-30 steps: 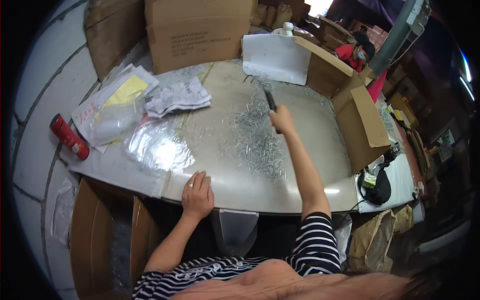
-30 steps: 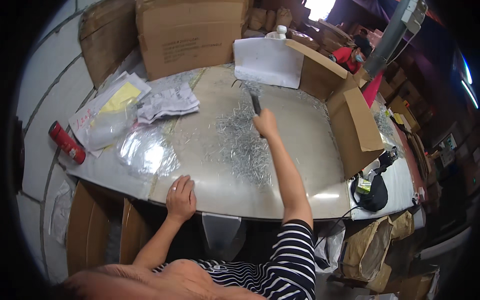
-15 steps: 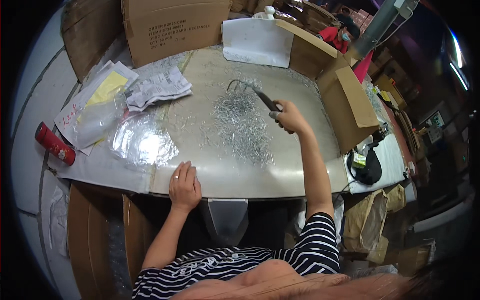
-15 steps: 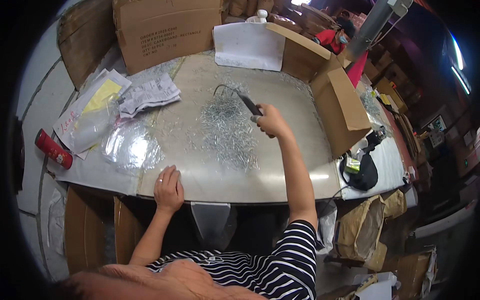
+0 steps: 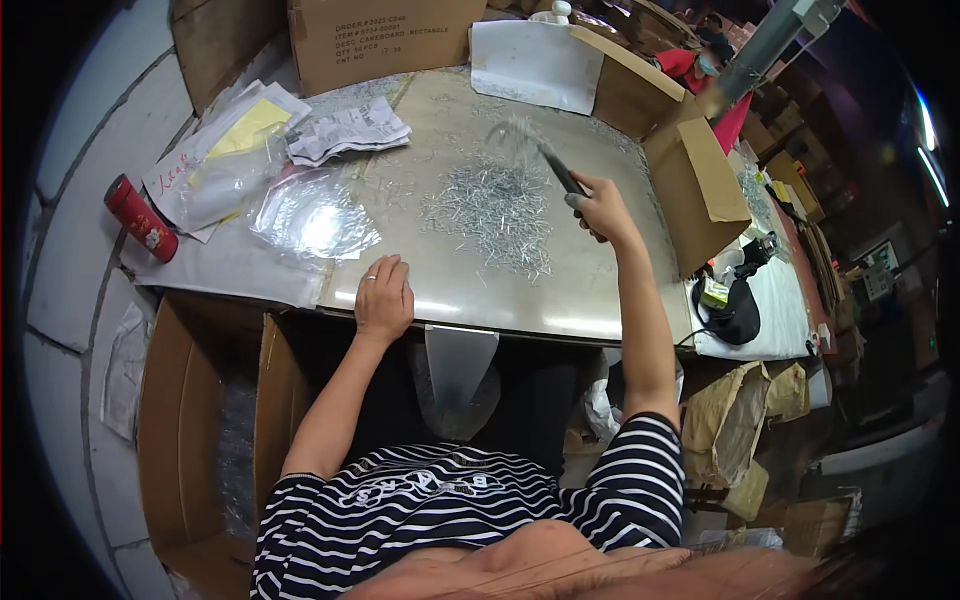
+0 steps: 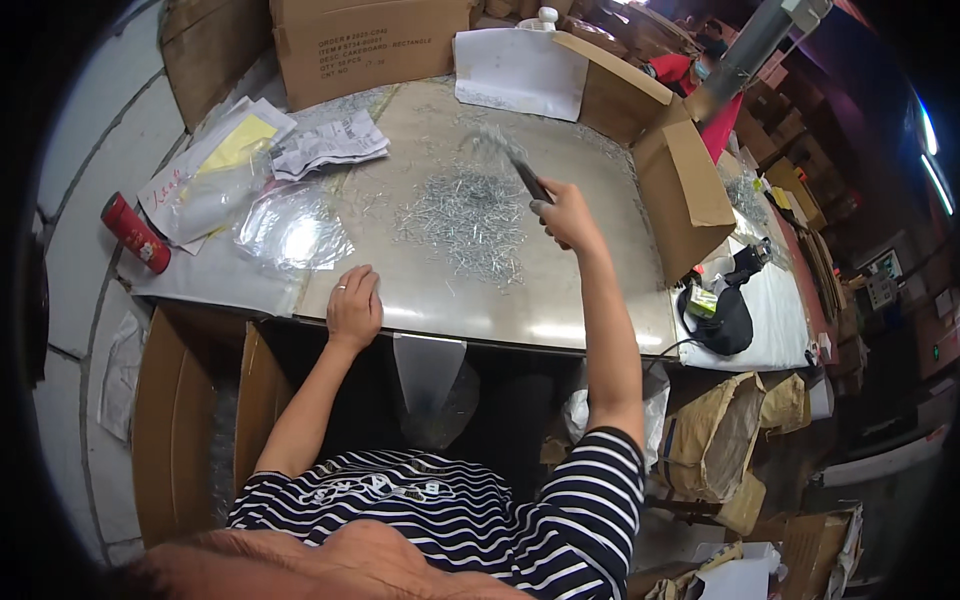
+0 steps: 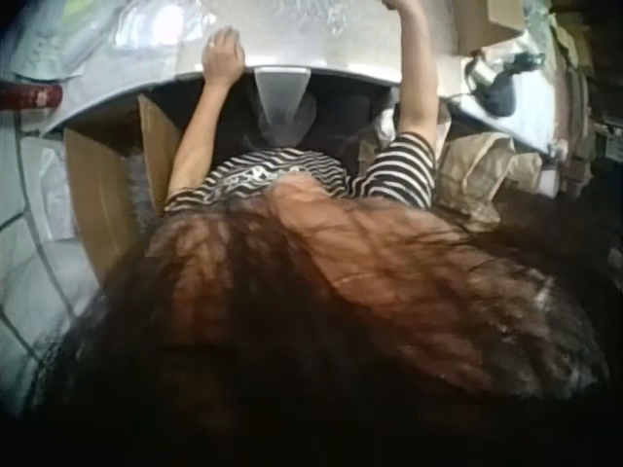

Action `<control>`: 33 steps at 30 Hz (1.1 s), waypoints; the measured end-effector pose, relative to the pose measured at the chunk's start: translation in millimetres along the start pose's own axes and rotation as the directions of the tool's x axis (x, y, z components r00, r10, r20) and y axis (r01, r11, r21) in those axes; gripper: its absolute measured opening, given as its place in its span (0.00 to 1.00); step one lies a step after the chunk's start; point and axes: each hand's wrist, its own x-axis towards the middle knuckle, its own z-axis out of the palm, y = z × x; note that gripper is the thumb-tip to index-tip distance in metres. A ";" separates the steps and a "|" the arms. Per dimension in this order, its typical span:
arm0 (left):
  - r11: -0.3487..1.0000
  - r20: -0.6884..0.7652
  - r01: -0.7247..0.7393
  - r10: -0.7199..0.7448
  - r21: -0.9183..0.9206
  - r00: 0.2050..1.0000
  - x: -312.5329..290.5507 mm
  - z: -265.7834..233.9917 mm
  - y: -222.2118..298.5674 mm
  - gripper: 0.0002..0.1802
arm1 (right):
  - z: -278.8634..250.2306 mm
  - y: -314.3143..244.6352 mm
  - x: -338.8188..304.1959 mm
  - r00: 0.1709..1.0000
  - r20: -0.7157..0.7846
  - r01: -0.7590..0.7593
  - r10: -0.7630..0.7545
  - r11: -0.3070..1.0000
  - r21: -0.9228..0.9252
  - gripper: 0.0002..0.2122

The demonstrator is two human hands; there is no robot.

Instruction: Packaging small metal components from a workbench into plastic bags and placing them into a box.

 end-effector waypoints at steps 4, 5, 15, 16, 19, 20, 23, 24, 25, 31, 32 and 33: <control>0.999 -0.058 -0.039 0.041 0.026 0.998 2.8 -2.2 -0.7 0.15 | 18.3 16.7 -6.2 0.992 -0.101 -0.051 0.072 0.979 0.200 0.23; 0.999 -0.062 -0.038 0.040 0.027 0.997 3.1 -2.0 -0.7 0.15 | 24.6 24.2 -3.2 0.989 -0.144 -0.013 0.031 0.992 0.122 0.23; 1.000 -0.035 -0.014 0.014 0.011 0.999 1.9 -3.1 1.1 0.15 | 43.4 23.4 -5.7 0.966 -0.199 -0.070 0.168 0.904 0.422 0.27; 1.000 -0.043 -0.015 0.016 0.015 0.999 4.1 -3.1 -0.9 0.15 | 46.2 26.9 -3.8 0.968 -0.152 -0.109 0.198 0.883 0.456 0.26; 1.000 -0.005 -0.002 0.002 0.006 1.000 -2.9 -4.2 3.7 0.16 | 48.6 49.2 -19.3 0.971 -0.156 0.024 0.182 0.576 0.817 0.24; 1.000 -0.006 -0.002 0.002 0.009 1.000 0.7 -4.3 2.5 0.16 | 43.9 54.0 -15.1 0.971 -0.137 0.012 0.196 0.534 0.845 0.24; 1.000 -0.015 -0.022 0.022 0.014 1.000 4.7 -5.4 3.2 0.16 | 42.3 61.0 -11.8 0.944 -0.158 -0.022 0.291 0.531 0.847 0.24; 1.000 -0.019 -0.019 0.019 0.019 1.000 4.0 -6.2 3.3 0.15 | 41.9 67.0 -8.6 0.944 -0.161 -0.015 0.287 0.528 0.849 0.24; 1.000 -0.021 -0.017 0.017 0.020 1.000 3.8 -5.3 4.5 0.15 | 40.8 81.3 -7.8 0.925 -0.264 0.052 0.274 0.598 0.800 0.24; 0.994 0.299 0.108 -0.095 -0.026 0.950 18.2 -19.2 -1.3 0.16 | 16.5 184.0 13.0 0.756 -0.645 -0.143 0.112 0.990 0.005 0.25; 0.972 0.458 0.235 -0.201 -0.018 0.866 32.0 -27.3 2.0 0.18 | 9.3 202.9 6.1 0.774 -0.629 -0.151 0.075 0.986 -0.067 0.25; 0.973 0.454 0.229 -0.198 -0.016 0.869 45.9 -29.8 3.2 0.18 | 5.1 218.3 1.3 0.794 -0.606 -0.153 0.039 0.979 -0.137 0.24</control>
